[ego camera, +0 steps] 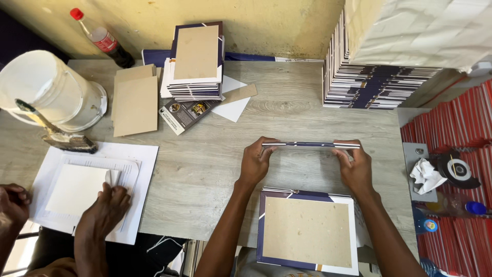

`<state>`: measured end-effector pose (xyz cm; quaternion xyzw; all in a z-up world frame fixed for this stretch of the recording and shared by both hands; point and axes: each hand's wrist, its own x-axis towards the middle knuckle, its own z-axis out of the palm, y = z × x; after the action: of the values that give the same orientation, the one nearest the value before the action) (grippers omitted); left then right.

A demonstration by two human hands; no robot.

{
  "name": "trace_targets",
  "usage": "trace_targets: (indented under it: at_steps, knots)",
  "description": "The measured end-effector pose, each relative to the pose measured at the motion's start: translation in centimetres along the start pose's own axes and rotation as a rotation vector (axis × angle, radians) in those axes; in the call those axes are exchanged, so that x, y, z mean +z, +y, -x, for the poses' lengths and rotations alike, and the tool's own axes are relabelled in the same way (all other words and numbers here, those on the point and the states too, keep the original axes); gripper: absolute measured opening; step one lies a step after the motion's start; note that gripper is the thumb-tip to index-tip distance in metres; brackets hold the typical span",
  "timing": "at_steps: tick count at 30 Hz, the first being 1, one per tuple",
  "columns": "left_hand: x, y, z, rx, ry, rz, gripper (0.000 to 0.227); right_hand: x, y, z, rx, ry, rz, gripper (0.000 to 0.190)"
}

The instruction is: The person assembles books by inserting white paper sheets into book covers and smoothing them flat. They repeatedly pick up covers, insert sheets, and place the completed books into a growing stack on the table.

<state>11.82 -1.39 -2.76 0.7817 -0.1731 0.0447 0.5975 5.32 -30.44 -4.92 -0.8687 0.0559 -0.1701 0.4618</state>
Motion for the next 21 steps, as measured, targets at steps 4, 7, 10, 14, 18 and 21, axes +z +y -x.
trace_targets:
  at_steps: [4, 7, 10, 14, 18, 21]
  knots:
    - [0.6, -2.0, 0.5, -0.047, -0.021, 0.006, 0.011, -0.2, 1.6, -0.2, 0.012, 0.003, -0.030, 0.018]
    - [0.7, -1.8, 0.4, -0.050, -0.047, -0.021, 0.009, -1.7, 1.4, -0.5, 0.032, -0.045, 0.006, 0.034]
    - [0.5, -1.6, -0.1, -0.067, -0.068, -0.048, 0.008, -3.5, -3.3, -2.2, -0.083, -0.115, 0.137, 0.047]
    - [1.0, -2.7, -0.1, -0.090, -0.100, -0.077, 0.007, -2.4, -8.8, -3.5, -0.372, -0.331, 0.507, 0.043]
    - [1.0, -2.6, -0.1, -0.094, -0.100, -0.063, 0.006, 2.1, -5.9, -3.7, -0.379, -0.419, 0.487, 0.029]
    - [1.1, -2.6, -0.1, -0.091, -0.051, -0.059, 0.005, 2.8, -4.8, -3.9, -0.424, -0.332, 0.488, 0.020]
